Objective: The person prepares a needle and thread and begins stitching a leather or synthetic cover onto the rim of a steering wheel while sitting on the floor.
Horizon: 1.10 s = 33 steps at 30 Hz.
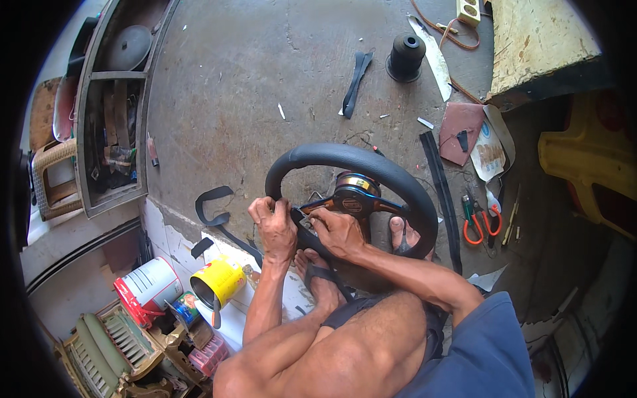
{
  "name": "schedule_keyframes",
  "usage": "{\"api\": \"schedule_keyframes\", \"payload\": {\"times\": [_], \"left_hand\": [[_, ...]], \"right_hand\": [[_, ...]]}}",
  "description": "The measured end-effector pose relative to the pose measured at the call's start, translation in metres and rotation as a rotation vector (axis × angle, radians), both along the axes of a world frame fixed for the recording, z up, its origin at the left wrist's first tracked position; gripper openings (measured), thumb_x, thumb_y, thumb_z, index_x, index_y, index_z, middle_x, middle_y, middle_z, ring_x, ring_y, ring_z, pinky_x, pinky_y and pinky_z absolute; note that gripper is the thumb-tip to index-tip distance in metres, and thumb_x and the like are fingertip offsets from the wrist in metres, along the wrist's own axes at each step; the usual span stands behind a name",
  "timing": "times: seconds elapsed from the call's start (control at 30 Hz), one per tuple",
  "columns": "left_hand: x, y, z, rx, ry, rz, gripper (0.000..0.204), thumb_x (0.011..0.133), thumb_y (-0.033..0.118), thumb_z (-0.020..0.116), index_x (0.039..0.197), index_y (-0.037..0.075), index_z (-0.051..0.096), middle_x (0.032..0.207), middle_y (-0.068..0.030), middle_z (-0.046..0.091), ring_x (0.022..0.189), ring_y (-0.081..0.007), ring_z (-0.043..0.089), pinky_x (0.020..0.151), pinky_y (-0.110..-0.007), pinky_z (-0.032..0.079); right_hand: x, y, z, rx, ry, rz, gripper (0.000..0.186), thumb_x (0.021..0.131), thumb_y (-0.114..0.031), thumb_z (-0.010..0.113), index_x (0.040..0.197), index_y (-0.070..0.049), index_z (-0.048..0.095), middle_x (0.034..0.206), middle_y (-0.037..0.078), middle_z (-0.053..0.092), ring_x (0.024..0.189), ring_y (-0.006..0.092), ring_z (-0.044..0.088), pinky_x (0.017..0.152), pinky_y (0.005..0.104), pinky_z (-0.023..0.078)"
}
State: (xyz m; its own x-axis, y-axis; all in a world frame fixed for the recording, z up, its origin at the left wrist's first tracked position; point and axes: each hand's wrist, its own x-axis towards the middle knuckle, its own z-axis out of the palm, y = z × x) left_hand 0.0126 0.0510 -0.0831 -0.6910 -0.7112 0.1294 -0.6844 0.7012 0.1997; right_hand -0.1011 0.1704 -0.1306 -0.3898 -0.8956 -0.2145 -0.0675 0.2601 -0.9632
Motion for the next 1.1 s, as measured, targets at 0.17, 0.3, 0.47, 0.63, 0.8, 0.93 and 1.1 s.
{"api": "schedule_keyframes", "payload": {"times": [0.17, 0.3, 0.47, 0.63, 0.8, 0.93, 1.1], "left_hand": [[-0.004, -0.003, 0.005, 0.014, -0.037, -0.008, 0.011, 0.081, -0.003, 0.068, 0.092, 0.000, 0.067, 0.099, -0.0150, 0.050, 0.105, -0.0343, 0.048, 0.091, -0.044, 0.045], [-0.009, -0.001, 0.001, 0.040, -0.022, 0.010, 0.008, 0.081, -0.003, 0.068, 0.089, 0.000, 0.066, 0.099, -0.0161, 0.050, 0.104, -0.0347, 0.047, 0.089, -0.044, 0.045], [-0.006, -0.003, 0.008, 0.044, -0.023, 0.049, 0.007, 0.082, -0.003, 0.069, 0.088, -0.002, 0.067, 0.100, -0.0171, 0.050, 0.104, -0.0352, 0.047, 0.089, -0.045, 0.045], [-0.009, -0.002, 0.003, 0.066, -0.003, 0.042, 0.007, 0.083, -0.001, 0.071, 0.090, -0.003, 0.068, 0.100, -0.0175, 0.050, 0.104, -0.0358, 0.047, 0.089, -0.046, 0.044], [-0.006, -0.003, 0.007, 0.057, -0.008, 0.045, 0.008, 0.083, -0.001, 0.071, 0.090, -0.003, 0.068, 0.100, -0.0175, 0.050, 0.104, -0.0361, 0.047, 0.089, -0.046, 0.044], [-0.006, -0.004, 0.006, 0.025, 0.000, 0.040, 0.008, 0.084, 0.002, 0.074, 0.090, -0.001, 0.070, 0.097, -0.0168, 0.049, 0.100, -0.0347, 0.047, 0.086, -0.045, 0.043], [-0.008, -0.002, 0.002, 0.064, -0.008, 0.039, 0.010, 0.083, -0.001, 0.072, 0.091, -0.003, 0.068, 0.100, -0.0174, 0.050, 0.105, -0.0362, 0.048, 0.089, -0.046, 0.044]], "right_hand": [[-0.002, -0.004, 0.004, 0.020, -0.025, -0.009, 0.018, 0.096, -0.018, 0.064, 0.107, -0.005, 0.070, 0.090, 0.019, 0.073, 0.084, 0.0378, 0.073, 0.073, 0.0450, 0.056], [-0.002, 0.000, -0.001, 0.052, -0.017, -0.005, 0.019, 0.096, -0.019, 0.064, 0.107, -0.005, 0.070, 0.090, 0.021, 0.073, 0.085, 0.0385, 0.073, 0.074, 0.0455, 0.057], [0.004, -0.005, 0.003, 0.059, -0.034, 0.025, 0.022, 0.096, -0.023, 0.064, 0.109, -0.006, 0.071, 0.089, 0.022, 0.073, 0.085, 0.0394, 0.073, 0.076, 0.0459, 0.058], [0.002, -0.002, 0.001, 0.107, -0.019, 0.040, 0.025, 0.096, -0.026, 0.064, 0.111, -0.008, 0.072, 0.087, 0.023, 0.073, 0.084, 0.0408, 0.073, 0.076, 0.0470, 0.058], [0.003, -0.004, 0.003, 0.089, -0.027, 0.045, 0.025, 0.096, -0.024, 0.064, 0.110, -0.004, 0.072, 0.090, 0.023, 0.073, 0.085, 0.0392, 0.074, 0.074, 0.0442, 0.058], [0.003, -0.005, 0.003, 0.098, -0.048, 0.046, 0.026, 0.096, -0.026, 0.063, 0.111, -0.006, 0.072, 0.090, 0.024, 0.073, 0.086, 0.0413, 0.073, 0.077, 0.0472, 0.058], [0.001, -0.003, 0.002, 0.105, -0.043, 0.035, 0.026, 0.096, -0.026, 0.063, 0.111, -0.006, 0.072, 0.090, 0.024, 0.073, 0.086, 0.0413, 0.073, 0.078, 0.0473, 0.058]]}}
